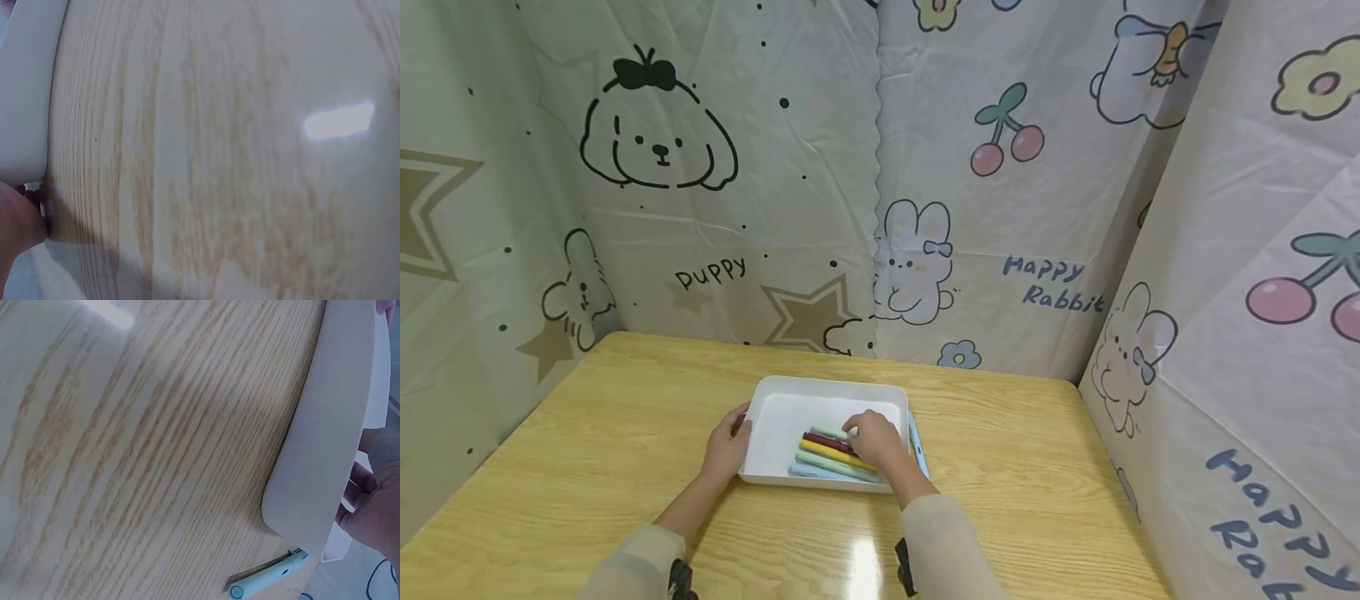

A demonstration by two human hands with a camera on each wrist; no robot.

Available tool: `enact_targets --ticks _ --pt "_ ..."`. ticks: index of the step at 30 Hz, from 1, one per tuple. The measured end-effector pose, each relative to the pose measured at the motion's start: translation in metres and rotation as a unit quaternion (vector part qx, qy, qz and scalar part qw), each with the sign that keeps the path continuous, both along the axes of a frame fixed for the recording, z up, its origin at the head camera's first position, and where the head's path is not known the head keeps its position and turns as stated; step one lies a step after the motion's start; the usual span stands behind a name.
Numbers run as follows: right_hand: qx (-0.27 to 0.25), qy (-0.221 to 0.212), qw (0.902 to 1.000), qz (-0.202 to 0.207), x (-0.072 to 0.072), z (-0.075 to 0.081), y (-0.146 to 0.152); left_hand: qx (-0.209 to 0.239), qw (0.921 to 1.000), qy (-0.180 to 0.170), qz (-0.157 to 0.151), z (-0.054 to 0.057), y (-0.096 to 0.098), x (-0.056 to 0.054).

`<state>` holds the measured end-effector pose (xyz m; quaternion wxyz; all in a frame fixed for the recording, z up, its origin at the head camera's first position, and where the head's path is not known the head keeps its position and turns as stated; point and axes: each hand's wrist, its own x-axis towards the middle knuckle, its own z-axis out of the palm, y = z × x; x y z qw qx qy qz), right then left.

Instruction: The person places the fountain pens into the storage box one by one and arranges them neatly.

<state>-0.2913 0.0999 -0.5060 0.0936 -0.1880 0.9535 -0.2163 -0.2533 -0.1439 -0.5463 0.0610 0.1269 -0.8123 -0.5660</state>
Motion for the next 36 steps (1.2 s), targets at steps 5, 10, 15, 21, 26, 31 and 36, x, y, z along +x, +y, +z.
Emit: enact_targets --ticks 5,10,15,21,26,31,36 --pt "0.007 0.003 1.0000 0.002 0.000 -0.001 -0.001 0.000 1.0000 0.001 0.001 -0.001 0.000 0.000" --pt "0.010 0.003 0.9999 0.005 0.000 0.000 -0.001 -0.002 1.0000 0.002 0.000 0.000 0.000 0.000" --pt "0.011 -0.003 0.9999 0.008 0.000 0.001 -0.002 -0.002 1.0000 0.004 0.001 0.000 0.000 0.000" --pt "0.016 0.004 0.9997 0.019 -0.001 0.001 -0.004 0.006 1.0000 0.001 0.001 -0.001 0.001 0.000" --pt "0.021 -0.004 0.9997 0.012 -0.002 0.003 -0.005 0.006 1.0000 0.002 0.000 0.000 0.001 0.000" --pt "0.015 -0.011 0.9998 0.008 -0.001 0.008 -0.005 0.002 1.0000 0.004 -0.002 -0.001 0.000 -0.001" --pt "-0.006 -0.003 0.9999 0.008 -0.002 0.010 -0.002 0.002 1.0000 0.002 0.000 -0.002 0.000 -0.001"
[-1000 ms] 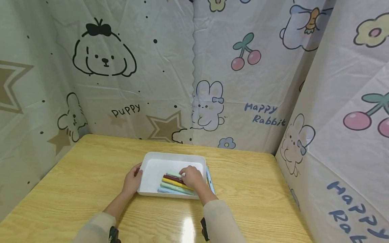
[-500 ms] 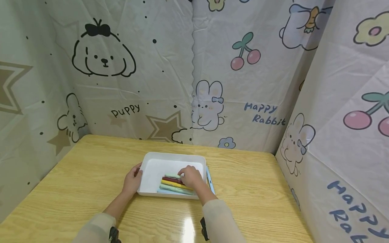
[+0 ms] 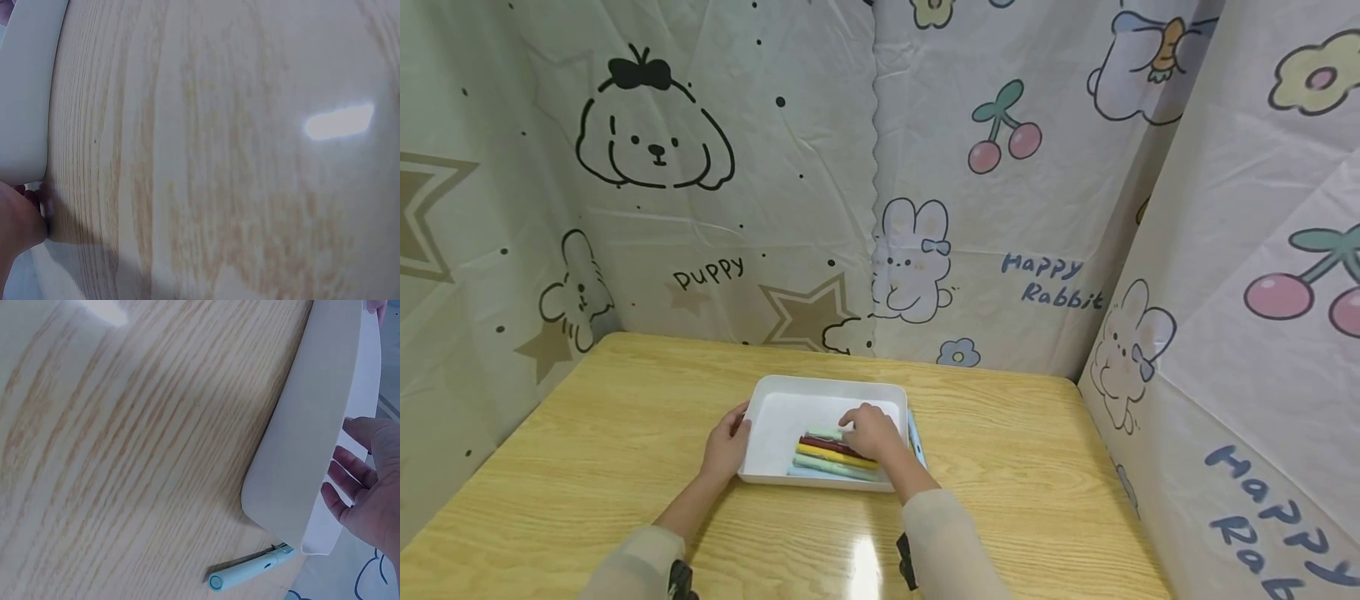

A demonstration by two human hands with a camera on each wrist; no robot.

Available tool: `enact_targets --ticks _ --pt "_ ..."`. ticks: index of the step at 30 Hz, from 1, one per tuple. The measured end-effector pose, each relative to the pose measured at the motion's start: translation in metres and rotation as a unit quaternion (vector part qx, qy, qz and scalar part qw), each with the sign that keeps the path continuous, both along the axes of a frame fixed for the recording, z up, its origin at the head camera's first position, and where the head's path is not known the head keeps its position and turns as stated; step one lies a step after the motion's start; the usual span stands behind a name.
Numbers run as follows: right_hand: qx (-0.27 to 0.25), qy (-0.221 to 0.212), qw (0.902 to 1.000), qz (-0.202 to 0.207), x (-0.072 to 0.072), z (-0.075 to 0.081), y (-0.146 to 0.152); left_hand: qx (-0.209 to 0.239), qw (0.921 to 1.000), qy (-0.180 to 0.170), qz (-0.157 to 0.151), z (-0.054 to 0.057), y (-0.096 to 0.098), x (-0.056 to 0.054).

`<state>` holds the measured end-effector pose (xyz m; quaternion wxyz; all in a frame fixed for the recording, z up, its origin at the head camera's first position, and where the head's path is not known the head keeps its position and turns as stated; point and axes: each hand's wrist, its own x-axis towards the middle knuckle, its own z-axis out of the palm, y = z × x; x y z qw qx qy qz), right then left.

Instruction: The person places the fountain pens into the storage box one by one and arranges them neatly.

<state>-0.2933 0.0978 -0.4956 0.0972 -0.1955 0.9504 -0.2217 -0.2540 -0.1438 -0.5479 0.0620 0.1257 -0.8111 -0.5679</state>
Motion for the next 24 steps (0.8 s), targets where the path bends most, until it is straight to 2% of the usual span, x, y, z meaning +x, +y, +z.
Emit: enact_targets --ticks 10,17,24 --pt "-0.014 0.005 0.9999 -0.006 -0.006 0.011 0.012 -0.001 1.0000 -0.003 0.001 -0.001 0.000 -0.001" --pt "-0.047 0.030 0.9984 -0.006 -0.008 0.018 0.023 -0.001 1.0000 0.002 0.003 -0.001 0.000 -0.001" --pt "-0.056 0.026 0.9975 -0.033 -0.013 0.023 0.032 0.001 1.0000 -0.006 0.001 -0.001 0.001 -0.001"
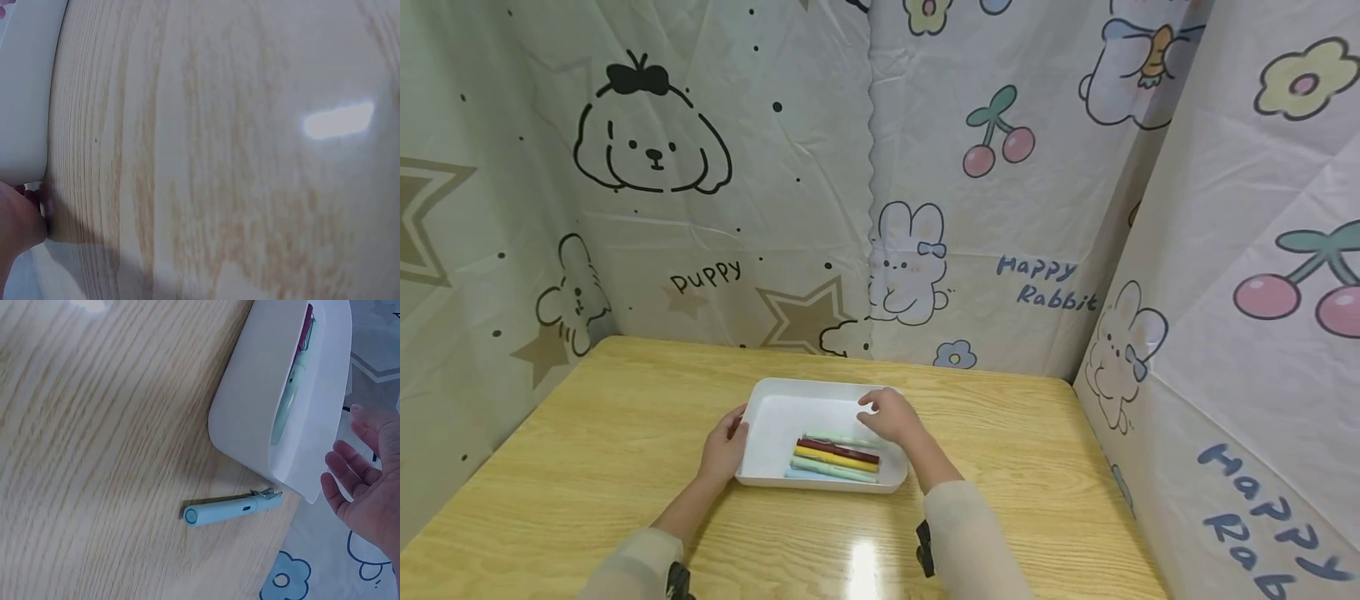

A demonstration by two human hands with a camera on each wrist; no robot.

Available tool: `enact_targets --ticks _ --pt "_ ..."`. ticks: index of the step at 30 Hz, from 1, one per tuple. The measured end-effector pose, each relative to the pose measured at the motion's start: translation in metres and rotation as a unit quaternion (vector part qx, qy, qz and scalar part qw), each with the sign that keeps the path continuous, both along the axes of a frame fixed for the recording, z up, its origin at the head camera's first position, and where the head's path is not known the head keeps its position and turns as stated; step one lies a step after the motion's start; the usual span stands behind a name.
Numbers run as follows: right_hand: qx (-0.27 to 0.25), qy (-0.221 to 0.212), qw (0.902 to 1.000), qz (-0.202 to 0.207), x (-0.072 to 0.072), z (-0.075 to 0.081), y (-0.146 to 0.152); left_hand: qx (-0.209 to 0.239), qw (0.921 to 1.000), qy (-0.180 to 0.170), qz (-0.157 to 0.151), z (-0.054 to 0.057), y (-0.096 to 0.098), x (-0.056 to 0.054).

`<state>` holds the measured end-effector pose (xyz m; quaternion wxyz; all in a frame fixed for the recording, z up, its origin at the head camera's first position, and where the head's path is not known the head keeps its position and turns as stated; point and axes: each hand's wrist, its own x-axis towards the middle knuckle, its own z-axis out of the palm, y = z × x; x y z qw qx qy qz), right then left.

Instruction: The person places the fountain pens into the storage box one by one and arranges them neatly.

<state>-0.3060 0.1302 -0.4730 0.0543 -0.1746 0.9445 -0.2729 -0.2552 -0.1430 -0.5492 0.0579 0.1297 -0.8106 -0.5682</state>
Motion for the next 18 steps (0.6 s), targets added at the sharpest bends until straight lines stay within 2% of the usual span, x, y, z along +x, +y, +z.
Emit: enact_targets --ticks 18 --pt "-0.028 0.002 0.9971 -0.070 -0.001 0.002 0.032 -0.001 1.0000 0.003 -0.002 0.000 -0.001 0.000"
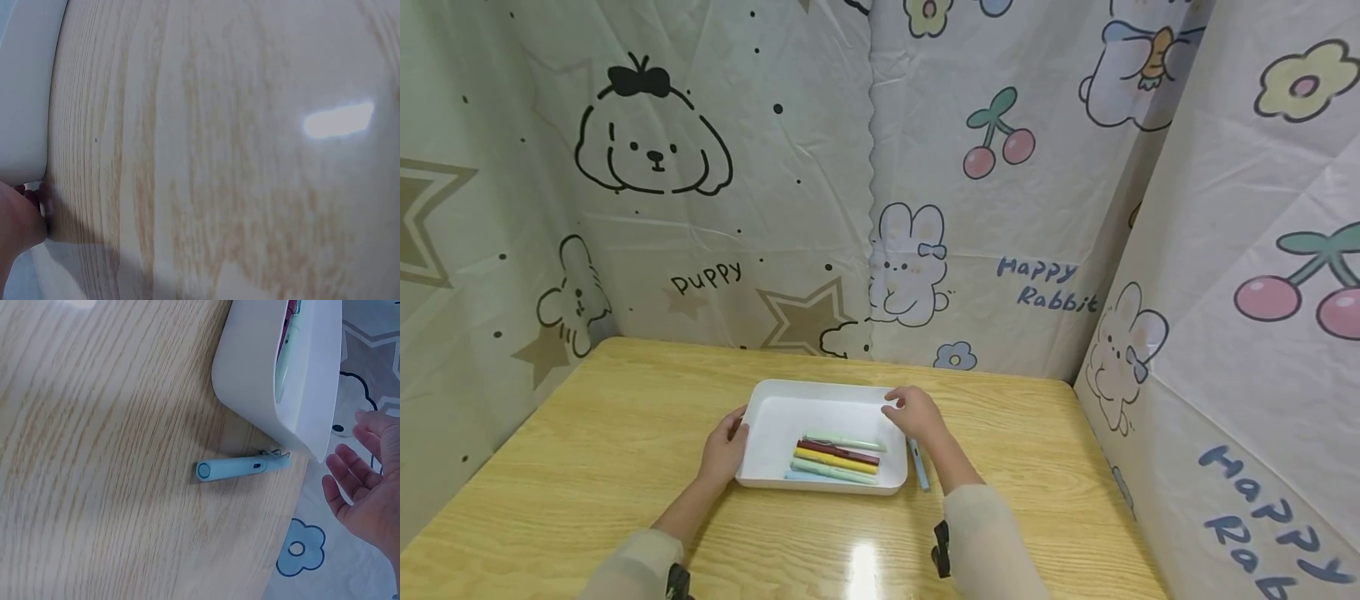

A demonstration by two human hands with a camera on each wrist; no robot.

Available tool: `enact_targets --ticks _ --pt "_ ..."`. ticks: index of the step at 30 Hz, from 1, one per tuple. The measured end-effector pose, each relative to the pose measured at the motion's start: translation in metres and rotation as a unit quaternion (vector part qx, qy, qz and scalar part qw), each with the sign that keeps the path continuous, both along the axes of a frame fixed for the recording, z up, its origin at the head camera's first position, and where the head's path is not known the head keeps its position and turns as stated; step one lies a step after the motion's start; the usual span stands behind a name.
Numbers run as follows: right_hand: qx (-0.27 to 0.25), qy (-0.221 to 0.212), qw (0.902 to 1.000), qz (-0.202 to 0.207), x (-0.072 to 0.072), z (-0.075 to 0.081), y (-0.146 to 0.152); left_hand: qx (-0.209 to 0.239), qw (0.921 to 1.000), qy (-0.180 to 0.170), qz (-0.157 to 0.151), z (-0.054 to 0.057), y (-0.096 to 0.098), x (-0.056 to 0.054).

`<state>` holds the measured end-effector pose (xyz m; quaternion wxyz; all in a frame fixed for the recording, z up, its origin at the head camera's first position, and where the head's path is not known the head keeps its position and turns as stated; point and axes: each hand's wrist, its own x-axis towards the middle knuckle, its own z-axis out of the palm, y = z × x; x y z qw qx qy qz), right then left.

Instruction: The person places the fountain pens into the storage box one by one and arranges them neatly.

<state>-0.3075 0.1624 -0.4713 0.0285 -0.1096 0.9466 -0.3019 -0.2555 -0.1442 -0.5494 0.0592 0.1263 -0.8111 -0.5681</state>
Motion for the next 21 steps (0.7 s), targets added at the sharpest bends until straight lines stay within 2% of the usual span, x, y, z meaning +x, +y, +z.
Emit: enact_targets --ticks 13,21 --pt "-0.025 -0.021 0.9974 -0.064 0.001 -0.008 0.025 0.003 1.0000 0.001 -0.003 -0.001 0.000 0.000" --pt "-0.046 -0.044 0.9944 -0.084 0.006 -0.022 0.033 0.004 1.0000 -0.001 -0.004 0.000 0.000 0.000"
